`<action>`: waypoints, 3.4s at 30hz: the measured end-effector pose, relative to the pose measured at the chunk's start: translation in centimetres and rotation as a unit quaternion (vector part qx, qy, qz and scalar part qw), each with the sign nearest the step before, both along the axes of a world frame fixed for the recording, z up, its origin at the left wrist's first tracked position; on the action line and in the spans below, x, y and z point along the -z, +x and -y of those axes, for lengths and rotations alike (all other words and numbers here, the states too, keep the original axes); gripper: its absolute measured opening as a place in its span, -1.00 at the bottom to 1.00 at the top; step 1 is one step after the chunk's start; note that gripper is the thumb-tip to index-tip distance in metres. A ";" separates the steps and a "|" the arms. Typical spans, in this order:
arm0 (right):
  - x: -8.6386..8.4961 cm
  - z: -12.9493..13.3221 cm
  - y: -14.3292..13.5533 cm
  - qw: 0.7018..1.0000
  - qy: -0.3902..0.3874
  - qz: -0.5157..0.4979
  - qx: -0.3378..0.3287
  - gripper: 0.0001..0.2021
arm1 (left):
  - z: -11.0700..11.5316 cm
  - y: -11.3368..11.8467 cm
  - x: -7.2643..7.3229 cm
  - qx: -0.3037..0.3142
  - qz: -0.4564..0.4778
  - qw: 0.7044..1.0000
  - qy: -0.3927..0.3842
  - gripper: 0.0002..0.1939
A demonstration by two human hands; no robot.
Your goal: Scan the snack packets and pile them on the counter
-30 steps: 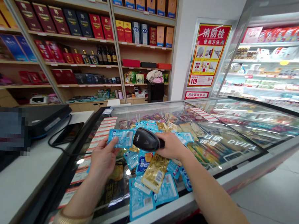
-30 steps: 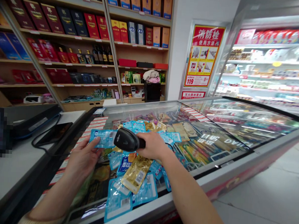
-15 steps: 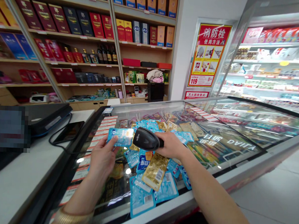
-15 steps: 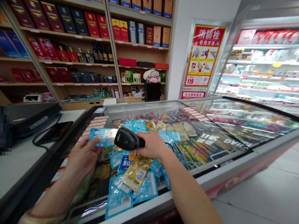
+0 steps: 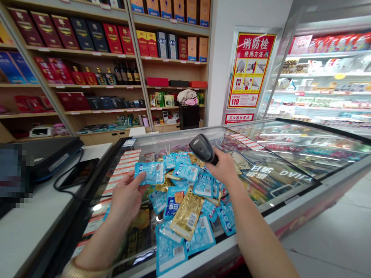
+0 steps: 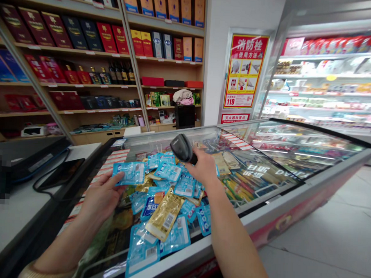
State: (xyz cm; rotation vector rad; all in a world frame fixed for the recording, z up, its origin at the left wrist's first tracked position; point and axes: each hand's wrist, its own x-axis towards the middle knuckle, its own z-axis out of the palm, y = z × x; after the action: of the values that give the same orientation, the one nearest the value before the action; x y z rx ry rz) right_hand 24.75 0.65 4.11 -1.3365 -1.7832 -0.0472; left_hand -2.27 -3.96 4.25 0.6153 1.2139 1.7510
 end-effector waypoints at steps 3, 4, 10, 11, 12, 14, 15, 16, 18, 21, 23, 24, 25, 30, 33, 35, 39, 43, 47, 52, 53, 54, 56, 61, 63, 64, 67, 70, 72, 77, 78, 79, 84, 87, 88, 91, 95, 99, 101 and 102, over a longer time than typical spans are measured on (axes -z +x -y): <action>0.3 -1.0 1.8 0.990 0.013 -0.072 0.120 -0.73 | -1.4 2.0 -1.2 0.062 -0.077 0.995 0.026 -0.74; 0.4 -1.2 2.3 0.985 0.018 -0.091 0.145 -0.73 | -2.0 2.9 -1.6 0.082 -0.106 0.991 0.031 -0.69; 0.9 -1.9 2.9 0.973 -0.003 -0.122 0.197 -0.72 | -4.9 8.5 -2.2 0.100 -0.234 0.967 0.000 -0.58; 0.9 -1.9 2.8 0.973 -0.017 -0.116 0.200 -0.72 | -5.2 9.0 -2.0 0.105 -0.245 0.964 -0.004 -0.56; 0.9 -1.9 2.7 0.973 -0.033 -0.109 0.203 -0.71 | -5.3 9.3 -1.9 0.113 -0.255 0.960 -0.003 -0.53; 0.9 -1.9 2.6 0.972 -0.063 -0.100 0.204 -0.67 | -5.3 9.4 -1.7 0.120 -0.281 0.952 0.014 -0.49; 0.9 -1.9 2.5 0.971 -0.075 -0.099 0.203 -0.66 | -5.2 9.2 -1.7 0.118 -0.297 0.947 0.027 -0.48; 0.9 -1.9 2.5 0.971 -0.081 -0.100 0.201 -0.65 | -4.9 8.9 -1.7 0.113 -0.312 0.942 0.041 -0.48; 0.9 -1.9 2.5 0.971 -0.081 -0.107 0.198 -0.65 | -4.2 7.8 -1.8 0.101 -0.340 0.933 0.067 -0.49; 0.9 -1.8 2.4 0.972 -0.066 -0.114 0.194 -0.66 | -2.7 4.9 -1.9 0.071 -0.379 0.920 0.075 -0.49; 0.7 -1.7 2.2 0.973 -0.068 -0.112 0.192 -0.66 | -1.7 2.1 -1.6 0.039 -0.413 0.908 0.058 -0.47; 0.7 -1.6 2.1 0.973 -0.072 -0.109 0.190 -0.66 | -1.1 0.5 -1.4 0.024 -0.433 0.900 0.045 -0.46; 0.6 -1.5 2.0 0.974 -0.076 -0.104 0.187 -0.66 | -0.5 -1.2 -1.1 0.009 -0.454 0.890 0.030 -0.43; 0.2 -0.9 1.2 0.978 -0.081 -0.067 0.181 -0.64 | 2.7 -8.5 1.2 -0.027 -0.596 0.798 -0.086 -0.27; 0.3 -0.8 0.8 0.979 -0.077 -0.055 0.183 -0.60 | 4.3 -10.3 2.6 -0.001 -0.659 0.737 -0.151 -0.24; 0.5 -0.8 0.6 0.980 -0.071 -0.047 0.180 -0.59 | 4.9 -10.6 3.2 0.022 -0.679 0.715 -0.166 -0.24; 0.7 -0.8 0.2 0.981 -0.067 -0.029 0.178 -0.61 | 5.1 -9.8 3.6 0.053 -0.718 0.674 -0.164 -0.29; 0.9 -0.6 -0.1 0.984 -0.067 -0.009 0.167 -0.60 | 4.7 -8.8 3.1 0.080 -0.748 0.633 -0.182 -0.23; 0.9 -0.6 -0.2 0.984 -0.071 0.000 0.164 -0.58 | 4.2 -7.7 2.4 0.093 -0.776 0.591 -0.202 -0.26; 1.1 -0.7 -0.2 0.984 -0.072 -0.003 0.164 -0.59 | 3.6 -7.2 1.7 0.098 -0.788 0.566 -0.220 -0.32; 1.2 -0.8 -0.2 0.985 -0.068 -0.003 0.161 -0.58 | 3.5 -7.4 1.6 0.101 -0.781 0.578 -0.215 -0.32; 1.2 -0.8 -0.1 0.985 -0.065 -0.003 0.159 -0.58 | 3.4 -7.6 1.5 0.101 -0.767 0.599 -0.208 -0.32; 1.3 -0.9 -0.1 0.986 -0.058 -0.006 0.156 -0.59 | 3.4 -8.0 1.2 0.091 -0.713 0.670 -0.185 -0.31; 1.2 -0.7 -0.3 0.989 -0.021 -0.016 0.145 -0.65 | 3.9 -7.0 -1.0 0.043 -0.359 0.928 -0.092 -0.44; 1.2 -0.7 -0.5 0.991 -0.005 -0.019 0.134 -0.68 | 4.0 -5.7 -2.1 0.058 -0.191 0.974 -0.104 -0.56; 1.2 -0.7 -0.6 0.992 0.003 -0.020 0.125 -0.68 | 3.9 -5.1 -2.5 0.073 -0.122 0.983 -0.119 -0.60; 1.3 -0.7 -0.8 0.996 0.026 -0.024 0.086 -0.68 | 3.1 -3.1 -3.5 0.097 0.016 0.983 -0.153 -0.73; 1.4 -0.8 -0.7 0.998 0.039 -0.035 0.036 -0.69 | 1.5 -1.7 -3.4 0.082 0.077 0.985 -0.131 -0.85; 1.4 -0.8 -0.7 0.998 0.039 -0.041 -0.004 -0.71 | 0.4 -1.1 -2.9 0.066 0.096 0.990 -0.078 -0.84; 0.8 0.1 -1.4 0.989 0.022 -0.015 -0.145 -0.76 | -1.0 -0.1 -1.4 0.017 0.108 0.994 0.029 -0.82; 0.6 0.4 -1.6 0.985 0.011 -0.002 -0.172 -0.79 | -0.9 0.0 -1.1 0.011 0.109 0.993 0.035 -0.82; 0.4 0.7 -1.9 0.981 -0.001 0.011 -0.194 -0.82 | -0.9 0.0 -0.9 0.008 0.110 0.993 0.039 -0.82; 0.0 1.8 -2.8 0.968 -0.064 0.068 -0.232 -0.83 | -0.8 -0.3 0.1 -0.001 0.115 0.993 0.034 -0.83; 0.0 2.0 -3.1 0.964 -0.081 0.099 -0.233 -0.83 | -1.0 -0.4 0.4 0.003 0.123 0.992 0.030 -0.83; 0.0 2.1 -3.1 0.963 -0.084 0.105 -0.235 -0.83 | -1.0 -0.4 0.4 0.004 0.126 0.992 0.029 -0.82; 0.0 2.2 -3.4 0.959 -0.090 0.115 -0.242 -0.81 | -1.0 -0.3 0.5 0.002 0.121 0.992 0.022 -0.80; 0.0 2.3 -3.7 0.958 -0.090 0.124 -0.242 -0.77 | -1.0 -0.3 0.6 -0.004 0.106 0.994 0.016 -0.81; 0.0 2.3 -4.0 0.959 -0.089 0.135 -0.234 -0.80 | -1.0 -0.3 0.8 -0.001 0.103 0.995 0.015 -0.82; 0.1 2.3 -4.0 0.959 -0.090 0.139 -0.232 -0.80 | -1.0 -0.3 0.8 -0.005 0.090 0.996 0.014 -0.83; 0.1 2.3 -4.0 0.958 -0.089 0.141 -0.231 -0.80 | -1.0 -0.3 0.8 -0.008 0.086 0.996 0.015 -0.84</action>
State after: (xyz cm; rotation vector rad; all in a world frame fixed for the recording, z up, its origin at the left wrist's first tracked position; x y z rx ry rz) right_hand 20.76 -1.69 4.01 -1.0371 -2.3531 0.1933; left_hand -2.56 -2.99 3.47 0.4630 1.0769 1.7994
